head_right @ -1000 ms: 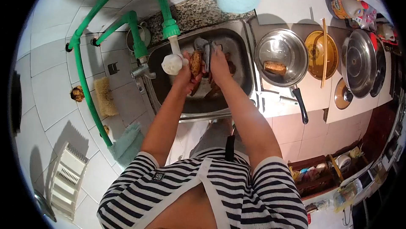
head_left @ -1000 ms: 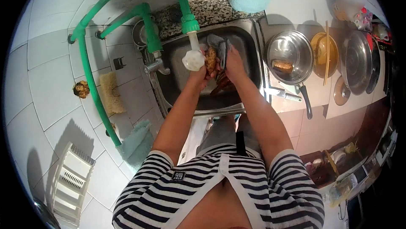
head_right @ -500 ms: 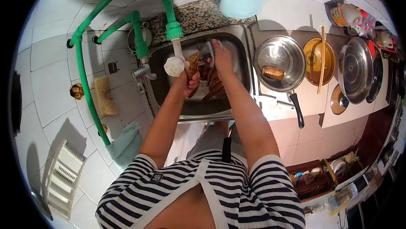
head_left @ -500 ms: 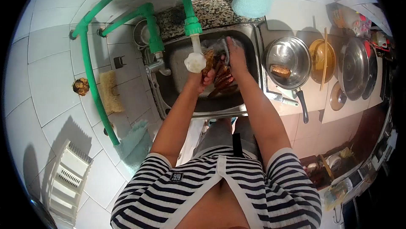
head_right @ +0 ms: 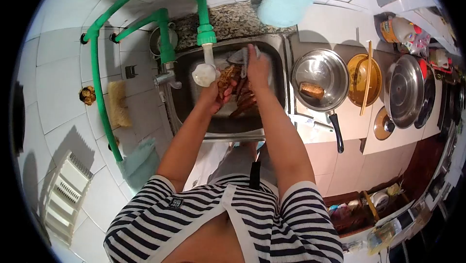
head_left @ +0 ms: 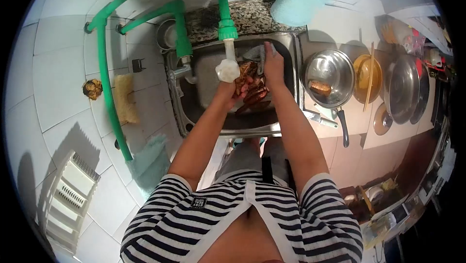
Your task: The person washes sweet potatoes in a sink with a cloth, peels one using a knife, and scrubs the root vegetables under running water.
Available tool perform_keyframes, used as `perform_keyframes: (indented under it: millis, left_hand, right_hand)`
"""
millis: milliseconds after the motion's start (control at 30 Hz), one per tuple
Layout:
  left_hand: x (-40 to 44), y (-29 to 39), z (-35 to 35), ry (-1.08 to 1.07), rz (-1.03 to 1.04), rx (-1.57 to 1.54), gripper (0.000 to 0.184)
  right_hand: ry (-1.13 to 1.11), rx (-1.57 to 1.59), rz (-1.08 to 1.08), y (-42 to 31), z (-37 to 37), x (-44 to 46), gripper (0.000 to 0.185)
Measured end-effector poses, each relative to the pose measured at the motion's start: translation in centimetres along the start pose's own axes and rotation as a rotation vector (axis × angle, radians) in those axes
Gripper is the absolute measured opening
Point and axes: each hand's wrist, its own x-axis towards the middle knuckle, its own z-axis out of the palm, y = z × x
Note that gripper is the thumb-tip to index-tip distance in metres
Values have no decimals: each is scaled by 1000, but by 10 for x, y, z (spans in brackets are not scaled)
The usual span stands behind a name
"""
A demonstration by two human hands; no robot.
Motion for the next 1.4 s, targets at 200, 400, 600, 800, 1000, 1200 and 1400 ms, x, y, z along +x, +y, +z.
perform_keyframes:
  millis: [200, 400, 600, 800, 1000, 1200, 1400]
  left_hand:
    - [2, -3, 11, 253, -49, -219, 40]
    - [4, 0, -6, -174, -199, -113, 51]
    - [11, 3, -1, -89, -195, -149, 52]
    - [15, -12, 1, 81, -10, 118, 47]
    - [20, -7, 4, 184, 54, 51, 40]
    - [44, -31, 4, 319, 156, 112, 40]
    - [32, -18, -1, 208, -11, 28, 40]
  right_hand:
    - [-71, -499, -734, 16, 20, -41, 30]
    - [-16, -448, -268, 13, 8, 11, 29]
    - [-77, -671, -772, 4, 11, -35, 36]
    - [-143, -645, -327, 6, 13, 0, 31]
    - [-72, -38, -171, 11, 24, -42, 30]
    - [31, -338, -212, 9, 15, -13, 32]
    - [-257, 677, 240, 9, 5, -37, 27]
